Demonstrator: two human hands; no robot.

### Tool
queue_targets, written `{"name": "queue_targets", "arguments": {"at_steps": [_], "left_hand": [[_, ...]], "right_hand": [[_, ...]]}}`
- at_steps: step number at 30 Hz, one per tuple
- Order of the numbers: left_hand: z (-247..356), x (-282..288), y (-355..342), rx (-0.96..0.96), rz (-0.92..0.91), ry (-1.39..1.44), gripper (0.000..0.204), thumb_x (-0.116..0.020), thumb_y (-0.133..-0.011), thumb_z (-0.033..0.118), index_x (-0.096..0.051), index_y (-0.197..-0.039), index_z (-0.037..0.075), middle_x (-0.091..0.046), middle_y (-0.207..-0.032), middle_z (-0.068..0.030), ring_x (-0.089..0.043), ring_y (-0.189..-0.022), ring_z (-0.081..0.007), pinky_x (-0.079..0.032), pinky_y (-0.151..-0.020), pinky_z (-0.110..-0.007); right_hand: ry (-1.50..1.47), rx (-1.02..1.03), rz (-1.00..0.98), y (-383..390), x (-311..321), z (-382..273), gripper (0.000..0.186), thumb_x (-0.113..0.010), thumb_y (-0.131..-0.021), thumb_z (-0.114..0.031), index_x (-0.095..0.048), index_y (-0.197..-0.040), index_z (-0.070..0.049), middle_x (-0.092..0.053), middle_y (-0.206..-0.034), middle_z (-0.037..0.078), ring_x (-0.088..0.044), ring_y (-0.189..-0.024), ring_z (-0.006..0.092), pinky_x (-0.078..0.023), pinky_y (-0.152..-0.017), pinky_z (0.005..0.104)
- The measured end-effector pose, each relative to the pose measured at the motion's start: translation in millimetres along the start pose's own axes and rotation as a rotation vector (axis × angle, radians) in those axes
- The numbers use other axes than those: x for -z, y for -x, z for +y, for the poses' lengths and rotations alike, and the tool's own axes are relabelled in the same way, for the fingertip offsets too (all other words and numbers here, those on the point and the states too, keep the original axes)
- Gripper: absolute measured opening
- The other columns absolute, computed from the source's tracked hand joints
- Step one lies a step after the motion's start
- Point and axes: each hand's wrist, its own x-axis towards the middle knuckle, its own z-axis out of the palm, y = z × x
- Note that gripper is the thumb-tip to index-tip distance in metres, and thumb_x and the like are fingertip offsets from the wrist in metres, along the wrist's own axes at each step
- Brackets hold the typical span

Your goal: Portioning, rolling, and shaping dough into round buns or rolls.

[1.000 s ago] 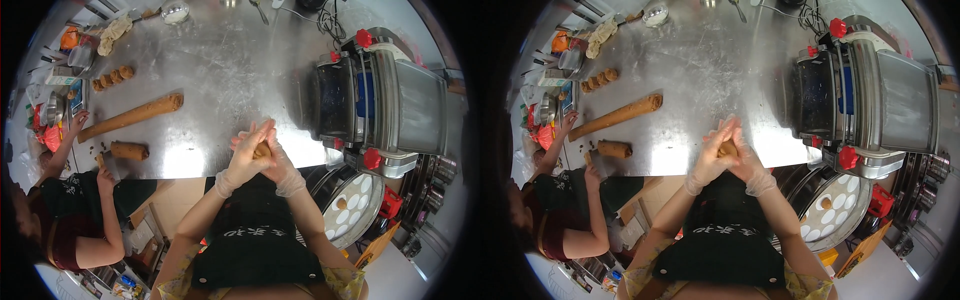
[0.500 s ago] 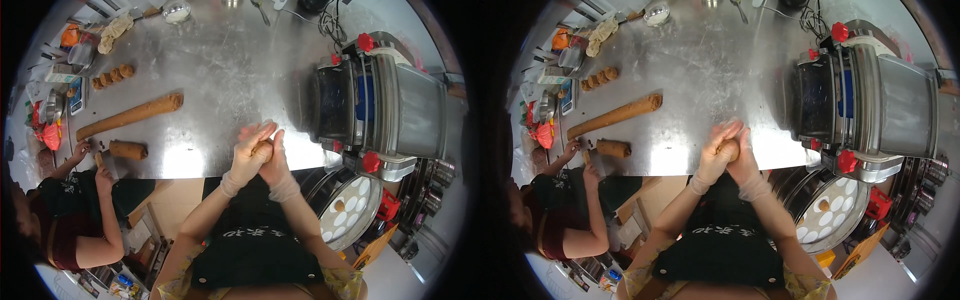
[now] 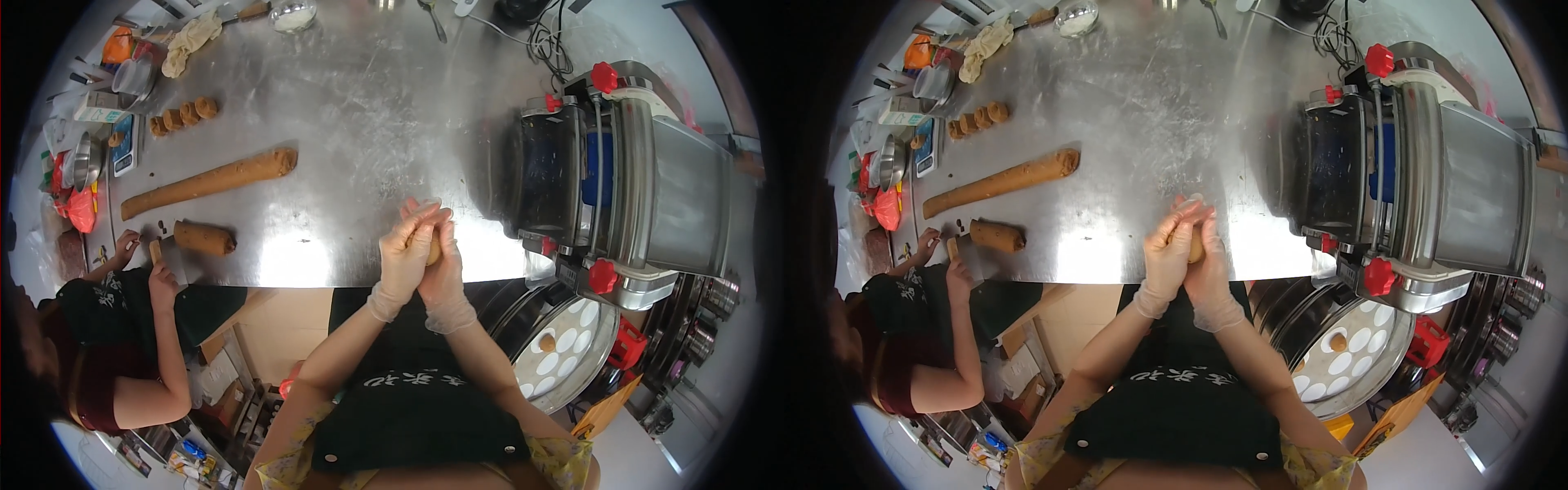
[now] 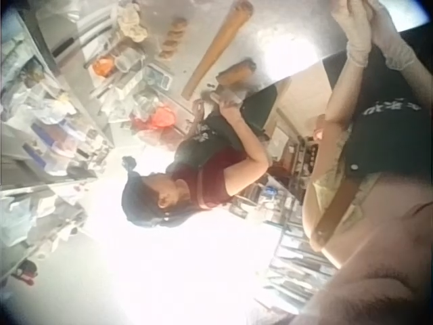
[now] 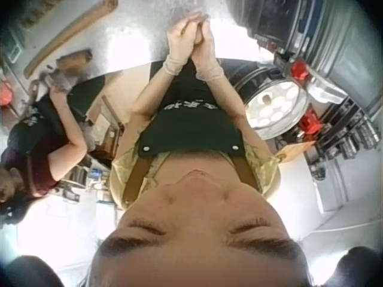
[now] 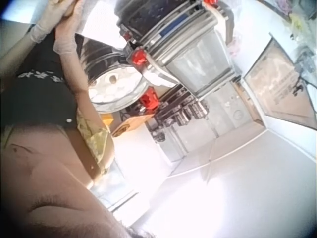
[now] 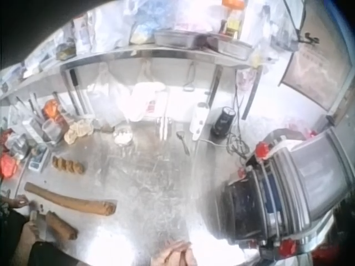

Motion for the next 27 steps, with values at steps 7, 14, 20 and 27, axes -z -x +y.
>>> {"name": "queue_targets", "arguments": {"at_steps": [7,14,20,27], "left_hand": [[24.2,6.5,-17.0,-0.459,-0.007,-0.733,0.066,-0.073,-0.081,0.007,-0.053,-0.143,0.008,-0.051,-0.145,-0.0243,-0.043,-0.142,-0.0312,-0.036,-0.114,-0.041],[-16.3,-5.9,7.4,0.040,0.159,0.201,0.055,-0.057,-0.092,-0.001,-0.050,-0.146,0.007,-0.049,-0.147,-0.0233,-0.051,-0.134,-0.0291,-0.042,-0.109,-0.040],[5.9,36.2,-6.6,-0.518,-0.059,-0.702,0.063,-0.059,-0.092,0.006,-0.042,-0.152,0.015,-0.046,-0.147,-0.0289,-0.026,-0.150,-0.0319,-0.031,-0.117,-0.044],[-7.2,60.2,16.2,-0.013,-0.068,0.007,0.046,-0.059,-0.098,0.014,-0.052,-0.142,0.002,-0.062,-0.134,-0.0201,-0.057,-0.128,-0.0277,-0.036,-0.114,-0.041]], "right_hand": [[0.006,-0.434,-0.135,-22.8,20.9,-40.7,0.059,-0.035,-0.109,-0.042,-0.034,-0.149,0.002,-0.048,-0.144,0.015,-0.044,-0.138,0.0290,-0.039,-0.114,0.0419],[0.006,0.045,0.001,-9.1,14.9,6.7,0.061,-0.034,-0.108,-0.047,-0.039,-0.146,0.000,-0.048,-0.144,0.019,-0.049,-0.133,0.0307,-0.039,-0.113,0.0440],[0.110,-0.418,-0.047,-9.6,18.8,-14.3,0.054,-0.035,-0.109,-0.043,-0.041,-0.143,-0.002,-0.051,-0.139,0.013,-0.049,-0.131,0.0251,-0.039,-0.114,0.0389],[-0.008,0.107,0.064,3.4,-14.5,74.0,0.059,-0.031,-0.108,-0.048,-0.038,-0.145,-0.002,-0.048,-0.142,0.014,-0.047,-0.134,0.0274,-0.037,-0.114,0.0423]]}}
